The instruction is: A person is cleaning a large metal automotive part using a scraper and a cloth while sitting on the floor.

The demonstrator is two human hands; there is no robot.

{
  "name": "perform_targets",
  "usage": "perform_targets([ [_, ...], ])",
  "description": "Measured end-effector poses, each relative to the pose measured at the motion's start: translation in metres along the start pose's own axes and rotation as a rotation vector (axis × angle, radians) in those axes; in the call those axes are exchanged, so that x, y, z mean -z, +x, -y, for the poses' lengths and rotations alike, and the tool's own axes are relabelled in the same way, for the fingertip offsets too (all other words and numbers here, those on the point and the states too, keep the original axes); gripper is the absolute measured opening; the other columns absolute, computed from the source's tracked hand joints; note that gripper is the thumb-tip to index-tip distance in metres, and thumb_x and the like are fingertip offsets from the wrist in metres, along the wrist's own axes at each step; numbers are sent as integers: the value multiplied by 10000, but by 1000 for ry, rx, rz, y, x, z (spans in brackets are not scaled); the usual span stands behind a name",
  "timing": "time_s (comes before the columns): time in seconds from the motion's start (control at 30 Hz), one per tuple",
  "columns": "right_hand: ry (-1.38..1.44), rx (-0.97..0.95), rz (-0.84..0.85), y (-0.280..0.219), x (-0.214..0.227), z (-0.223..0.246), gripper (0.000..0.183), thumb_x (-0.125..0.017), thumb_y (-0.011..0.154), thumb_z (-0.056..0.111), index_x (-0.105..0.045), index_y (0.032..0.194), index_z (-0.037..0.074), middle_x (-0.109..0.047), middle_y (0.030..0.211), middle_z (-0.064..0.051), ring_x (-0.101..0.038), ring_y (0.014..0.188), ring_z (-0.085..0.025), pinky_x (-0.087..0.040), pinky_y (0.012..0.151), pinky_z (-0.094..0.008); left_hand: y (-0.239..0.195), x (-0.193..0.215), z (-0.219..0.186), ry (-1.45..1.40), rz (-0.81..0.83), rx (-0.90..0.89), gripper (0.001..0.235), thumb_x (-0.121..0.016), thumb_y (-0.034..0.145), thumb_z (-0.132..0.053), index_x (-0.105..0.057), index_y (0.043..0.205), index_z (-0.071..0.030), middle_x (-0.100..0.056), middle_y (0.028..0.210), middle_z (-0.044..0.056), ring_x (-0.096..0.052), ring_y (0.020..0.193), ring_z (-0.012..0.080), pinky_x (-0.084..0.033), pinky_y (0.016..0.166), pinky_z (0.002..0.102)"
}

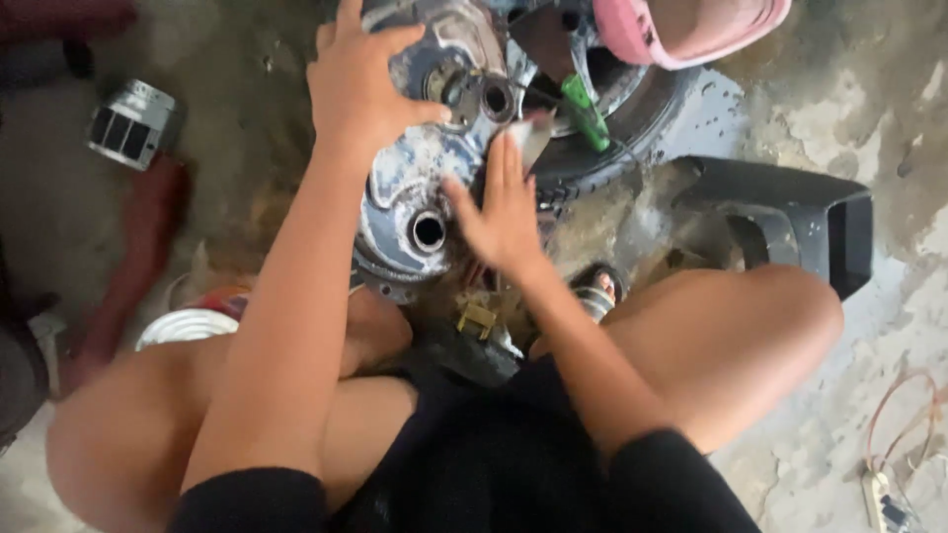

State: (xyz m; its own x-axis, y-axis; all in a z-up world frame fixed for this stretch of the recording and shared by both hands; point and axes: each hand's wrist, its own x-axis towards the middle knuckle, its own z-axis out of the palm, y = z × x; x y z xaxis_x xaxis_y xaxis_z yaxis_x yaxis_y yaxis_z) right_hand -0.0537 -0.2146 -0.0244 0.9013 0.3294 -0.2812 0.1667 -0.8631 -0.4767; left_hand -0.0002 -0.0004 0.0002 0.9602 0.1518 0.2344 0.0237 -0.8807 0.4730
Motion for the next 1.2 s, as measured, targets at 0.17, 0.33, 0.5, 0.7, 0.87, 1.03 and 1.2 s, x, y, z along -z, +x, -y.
perform_targets([
  [0.17,-1,-103,47,36,7,-13,1012,-174,963,735,-74,1617,-30,-90,1722,-200,-83,1602,-297,-69,1251,-606,-2,2,-5,-27,10,4,824,-1056,479,-402,-817,1253,-257,-486,1400,128,-544,1110,407,-524,846,560],
  [0.33,41,14,-140,27,-14,-17,975,-518,986,616,-173,1597,-61,-187,1691,-263,-187,1579,-379,-212,1208,-620,10,0,0,-88,1,-63,871,-1050,477,-409,-808,1295,-228,-423,1517,232,-540,1228,449,-495,1016,470],
  [0.5,-63,-84,0,31,8,-3,1022,-124,961,752,-72,1620,-27,-70,1724,-192,-81,1603,-291,-87,1266,-577,-3,6,-3,-11,18,-70,773,-1076,551,-383,-831,1261,-198,-437,1484,128,-567,1128,399,-549,939,474],
  [0.7,74,-86,-79,69,-14,-46,952,-222,983,711,-177,1614,-1,-190,1709,-180,-230,1579,-321,-117,1234,-628,-2,1,5,-28,-4,-91,767,-1083,568,-377,-841,1277,-215,-415,1514,88,-566,1127,437,-583,900,522],
  [0.87,64,17,-162,27,-15,-23,899,-380,1018,626,-186,1608,-24,-208,1698,-216,-227,1575,-351,-182,1218,-644,3,3,1,-31,48,7,867,-1059,507,-394,-799,1320,-243,-368,1562,225,-498,1283,440,-498,1029,490],
  [1.03,161,-114,-32,53,-10,-35,949,-283,961,710,-200,1619,31,-207,1711,-142,-215,1580,-289,-109,1235,-575,-6,6,-5,-24,-21,-81,779,-1077,545,-366,-839,1266,-189,-457,1479,114,-575,1112,397,-553,933,491],
  [1.2,2,-65,-74,34,-15,-22,903,-261,1012,666,-116,1630,24,-122,1728,-163,-141,1598,-305,-166,1219,-651,0,1,-3,-33,61,50,889,-1051,471,-421,-787,1307,-272,-390,1556,198,-505,1256,438,-509,990,503],
])
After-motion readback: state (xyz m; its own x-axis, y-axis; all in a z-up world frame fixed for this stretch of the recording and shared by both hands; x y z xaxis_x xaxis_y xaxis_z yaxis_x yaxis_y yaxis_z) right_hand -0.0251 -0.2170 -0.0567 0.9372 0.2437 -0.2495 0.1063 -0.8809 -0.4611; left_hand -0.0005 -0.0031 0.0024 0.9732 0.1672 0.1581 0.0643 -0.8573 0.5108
